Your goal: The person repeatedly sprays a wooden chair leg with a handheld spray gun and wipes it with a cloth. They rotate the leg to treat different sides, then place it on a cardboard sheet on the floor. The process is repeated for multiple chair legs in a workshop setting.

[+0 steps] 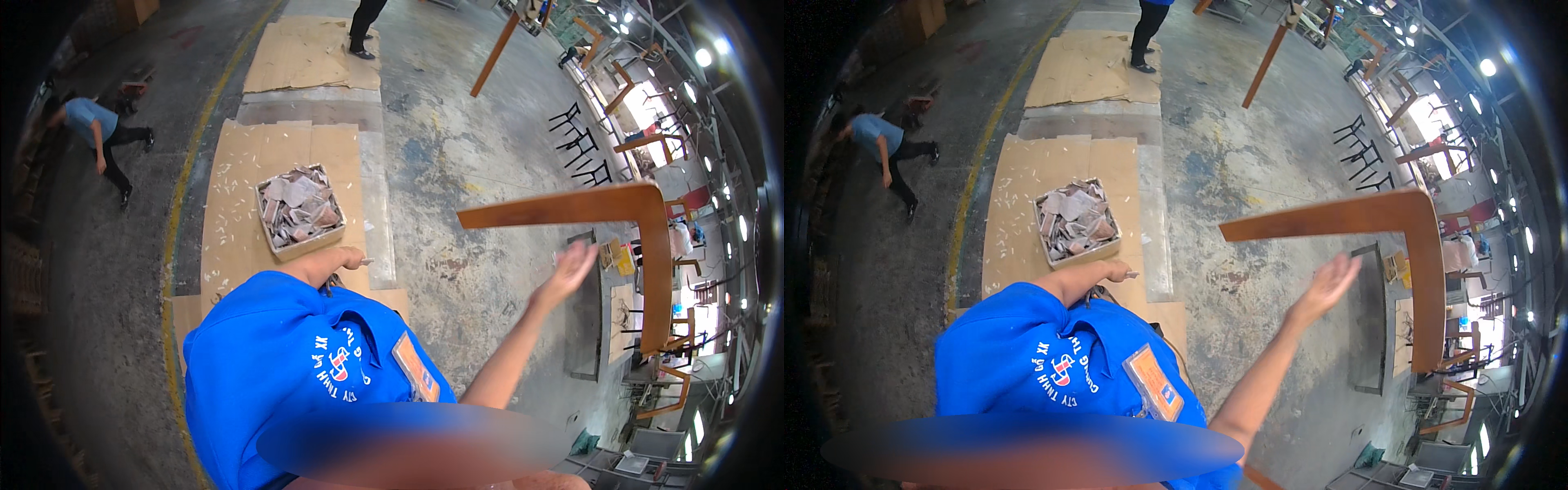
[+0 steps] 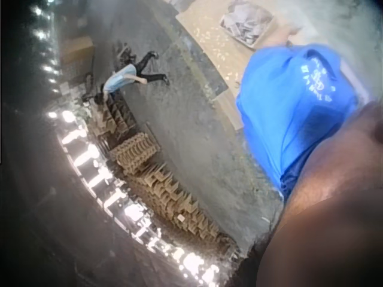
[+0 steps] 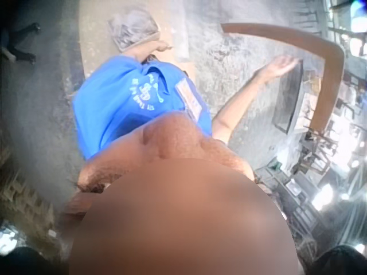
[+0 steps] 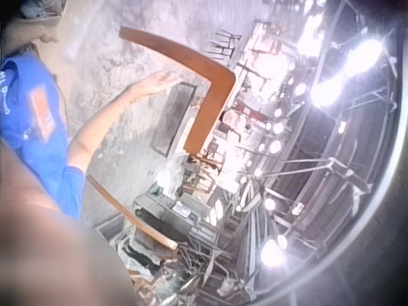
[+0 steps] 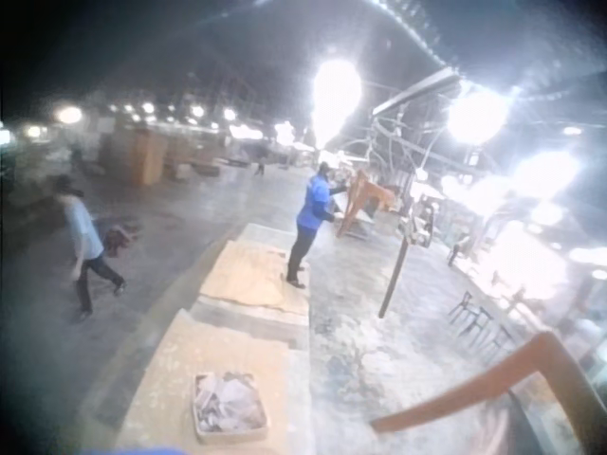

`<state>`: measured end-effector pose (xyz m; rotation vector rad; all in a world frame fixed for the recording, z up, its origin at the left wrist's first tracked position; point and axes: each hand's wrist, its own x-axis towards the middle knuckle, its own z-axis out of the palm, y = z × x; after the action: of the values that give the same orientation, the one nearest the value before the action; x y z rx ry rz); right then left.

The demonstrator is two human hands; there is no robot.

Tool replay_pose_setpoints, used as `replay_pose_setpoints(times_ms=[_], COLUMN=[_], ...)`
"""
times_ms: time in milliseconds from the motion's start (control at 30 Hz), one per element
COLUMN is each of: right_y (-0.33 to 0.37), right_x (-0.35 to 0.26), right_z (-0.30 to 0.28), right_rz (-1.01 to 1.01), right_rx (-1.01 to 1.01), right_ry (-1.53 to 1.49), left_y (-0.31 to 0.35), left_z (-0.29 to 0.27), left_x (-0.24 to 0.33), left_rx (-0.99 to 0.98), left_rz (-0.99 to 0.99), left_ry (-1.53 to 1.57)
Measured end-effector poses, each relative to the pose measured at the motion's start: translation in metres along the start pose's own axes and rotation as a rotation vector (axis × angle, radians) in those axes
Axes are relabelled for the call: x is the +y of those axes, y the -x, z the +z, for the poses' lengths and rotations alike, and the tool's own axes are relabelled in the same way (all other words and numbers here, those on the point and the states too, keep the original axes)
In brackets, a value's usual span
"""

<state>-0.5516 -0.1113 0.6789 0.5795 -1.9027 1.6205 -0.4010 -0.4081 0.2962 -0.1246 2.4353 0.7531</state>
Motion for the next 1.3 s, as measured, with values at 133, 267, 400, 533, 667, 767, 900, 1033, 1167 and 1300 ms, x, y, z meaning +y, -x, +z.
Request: replay_pose_setpoints(times_ms=[133,267,400,533,667,767,900,1033,1167,1300], right_y=[-0.087,-0.062,0.029,0.111,0.091,0.027,-0.004,0.016,0.025,0.032], right_x=[-0.029,0.003,0.053,0.072,0.040,0.001,-0.034,-0.036,-0.030,-0.026], right_z=[0.060,0.093,0.109,0.119,0.096,0.068,0.072,0.094,0.090,0.074], right_rz=[0.139,0.039,0.354,0.396,0.303,0.220,0.152,0.210,0.221,0.041], right_rx=[0.148,0.215,0.018,-0.063,-0.042,0.152,0.350,0.430,0.402,0.178], right_ry=[-0.252,-0.234,-0.235,-0.335,-0.290,-0.496,-0.314,-0.335,-0.280,0.155], left_y=[0.019,0.045,0.054,0.042,0.002,-0.030,-0.023,0.061,0.139,0.139], left_z=[-0.024,-0.010,0.015,0.028,0.001,-0.061,-0.191,-0.305,-0.336,-0.316], left_x=[-0.060,-0.134,-0.196,-0.231,-0.223,-0.149,0.064,0.292,0.419,0.424], left_rx=[0.118,0.215,-0.010,-0.109,0.054,0.281,0.511,0.813,1.112,1.220], left_rz=[-0.044,-0.097,-0.278,-0.330,-0.104,0.024,0.554,1.255,1.492,1.544], left_ry=[0.221,0.077,0.006,0.075,-0.006,0.062,0.645,0.705,0.535,0.536])
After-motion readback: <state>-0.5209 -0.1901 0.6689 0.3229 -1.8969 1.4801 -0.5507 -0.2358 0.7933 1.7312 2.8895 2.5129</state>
